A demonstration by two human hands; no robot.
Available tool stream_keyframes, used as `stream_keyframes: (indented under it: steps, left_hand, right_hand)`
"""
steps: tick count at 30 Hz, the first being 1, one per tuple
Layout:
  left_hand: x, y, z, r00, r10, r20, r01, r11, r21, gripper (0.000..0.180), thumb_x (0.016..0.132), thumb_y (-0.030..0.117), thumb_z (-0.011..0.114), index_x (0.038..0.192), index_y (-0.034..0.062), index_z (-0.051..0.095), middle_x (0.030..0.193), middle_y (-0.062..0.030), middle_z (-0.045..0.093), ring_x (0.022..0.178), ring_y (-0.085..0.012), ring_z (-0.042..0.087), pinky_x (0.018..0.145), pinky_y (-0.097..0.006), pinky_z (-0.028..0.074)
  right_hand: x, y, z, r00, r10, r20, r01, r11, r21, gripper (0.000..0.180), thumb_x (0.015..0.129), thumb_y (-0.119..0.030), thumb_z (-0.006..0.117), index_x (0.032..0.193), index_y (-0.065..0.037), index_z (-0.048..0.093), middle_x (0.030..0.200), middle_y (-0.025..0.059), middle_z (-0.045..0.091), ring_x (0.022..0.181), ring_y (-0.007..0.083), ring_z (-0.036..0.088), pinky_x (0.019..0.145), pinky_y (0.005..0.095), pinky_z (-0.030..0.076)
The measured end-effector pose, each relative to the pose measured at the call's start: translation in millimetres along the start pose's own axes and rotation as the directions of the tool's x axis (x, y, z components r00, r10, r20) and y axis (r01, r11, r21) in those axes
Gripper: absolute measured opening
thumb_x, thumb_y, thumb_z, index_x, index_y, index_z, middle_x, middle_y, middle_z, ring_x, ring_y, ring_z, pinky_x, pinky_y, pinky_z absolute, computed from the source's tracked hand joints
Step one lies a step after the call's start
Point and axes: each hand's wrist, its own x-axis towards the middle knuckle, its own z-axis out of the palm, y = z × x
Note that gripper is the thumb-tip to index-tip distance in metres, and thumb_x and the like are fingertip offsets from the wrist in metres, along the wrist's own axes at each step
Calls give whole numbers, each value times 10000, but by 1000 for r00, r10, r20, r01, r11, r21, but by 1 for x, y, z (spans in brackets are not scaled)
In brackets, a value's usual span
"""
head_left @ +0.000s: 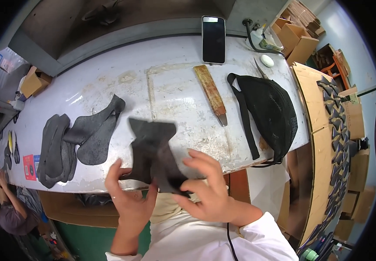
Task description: Fitting and inspecting the outer cover on bicycle saddle bases at a workbench.
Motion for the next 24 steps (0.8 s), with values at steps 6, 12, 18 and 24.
stream_keyframes:
  steps: [6,12,18,24]
  left_hand:
    - [7,16,-4,624,-741,249,569,211,-795,669,840,174,650,1398,-35,345,1072,-122,584,884,-186,595,890,-345,498]
    - [-26,1,11,702,-511,496,558,-37,-829,789,795,306,746,1417,-5,372,931,-38,524,800,-156,531,727,-277,469]
    - [-18,13,9,677,-386,627,614,-175,-770,803,743,151,772,1422,20,364,1160,-76,571,1107,-189,582,962,-320,464]
    - [-17,27,-4,499,-586,639,769,-40,-637,768,762,86,731,1435,40,364,1312,-105,522,1235,-234,524,1063,-388,409]
  right_hand:
    - [-27,3,22,933,-274,-232,341,878,335,332,852,-204,731,1087,-23,580,1244,235,537,1088,416,605,869,466,514]
    - [-2,4,17,848,332,412,-523,399,753,394,988,-329,570,1196,3,523,1019,93,610,820,170,587,735,309,460]
    - [8,-4,23,949,242,201,-285,933,221,155,923,-147,650,870,-16,586,607,83,578,494,195,574,470,305,434]
    - [9,0,25,968,179,176,-215,954,210,103,916,-87,652,850,-43,587,560,76,546,457,213,570,436,316,417]
